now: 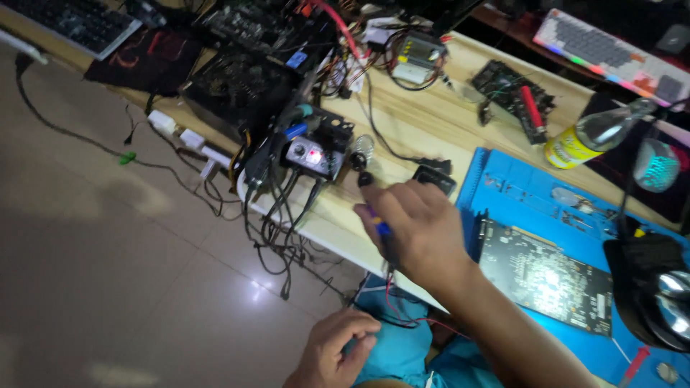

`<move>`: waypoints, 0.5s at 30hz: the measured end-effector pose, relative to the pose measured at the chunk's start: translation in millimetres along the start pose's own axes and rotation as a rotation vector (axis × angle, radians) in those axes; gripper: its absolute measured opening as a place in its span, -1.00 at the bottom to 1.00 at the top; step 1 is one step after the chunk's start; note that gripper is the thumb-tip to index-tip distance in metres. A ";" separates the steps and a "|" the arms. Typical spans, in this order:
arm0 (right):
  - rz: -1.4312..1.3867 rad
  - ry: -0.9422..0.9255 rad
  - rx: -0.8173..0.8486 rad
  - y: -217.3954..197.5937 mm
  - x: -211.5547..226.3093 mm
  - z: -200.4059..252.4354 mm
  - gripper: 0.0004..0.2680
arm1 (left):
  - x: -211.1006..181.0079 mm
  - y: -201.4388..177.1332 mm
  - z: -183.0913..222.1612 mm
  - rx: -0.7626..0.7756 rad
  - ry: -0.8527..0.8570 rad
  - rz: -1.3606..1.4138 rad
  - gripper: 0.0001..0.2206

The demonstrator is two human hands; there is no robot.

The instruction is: Testing a graphics card circuit board using multimeter probes to check for electrical continuity and voltages.

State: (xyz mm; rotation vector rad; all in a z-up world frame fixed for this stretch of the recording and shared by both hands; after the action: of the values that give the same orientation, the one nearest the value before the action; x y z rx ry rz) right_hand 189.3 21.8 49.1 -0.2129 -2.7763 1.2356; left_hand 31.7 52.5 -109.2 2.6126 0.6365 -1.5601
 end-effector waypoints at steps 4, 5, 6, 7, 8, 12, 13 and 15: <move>-0.121 -0.026 -0.044 25.0 -8.3 -5.8 -0.89 | 30.4 25.2 32.9 0.063 -0.081 0.015 -0.76; -0.072 -0.041 -0.020 34.2 -8.4 -8.5 -0.93 | 41.1 27.3 39.1 0.015 -0.192 0.022 -0.67; -0.025 -0.049 0.005 44.1 -8.7 -11.3 -0.94 | 51.1 27.4 47.7 -0.028 -0.307 0.025 -0.54; 0.003 -0.028 -0.001 46.9 -11.2 -13.7 -0.94 | 81.5 33.9 63.5 0.003 -0.292 0.036 -0.54; 0.016 -0.019 0.026 53.7 -12.1 -15.8 -0.96 | 117.7 43.4 82.8 0.026 -0.366 0.346 -0.49; 0.056 0.022 0.055 81.7 -16.8 -16.5 -0.94 | 166.9 47.0 114.7 -0.199 -0.745 0.724 -0.71; 0.070 0.037 0.049 81.6 -17.5 -19.0 -0.94 | 171.8 49.9 116.6 -0.178 -0.746 0.722 -0.71; 0.088 0.065 0.021 81.5 -17.2 -24.6 -0.93 | 177.2 43.5 118.9 -0.235 -0.640 0.649 -0.50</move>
State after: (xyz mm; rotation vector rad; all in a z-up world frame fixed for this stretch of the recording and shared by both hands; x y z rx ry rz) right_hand 217.0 91.0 4.3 -0.3704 -2.7245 1.2527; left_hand 21.0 42.9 -326.5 1.7163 -0.0741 -1.7736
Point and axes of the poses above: each hand's wrist, its own z-axis away from the middle knuckle, its own y-axis out of the palm, x = y × z, the point moved 8 cm from there along -z, towards the middle knuckle, and after that the axes turned 2 degrees about -z, right-handed, at the moved point
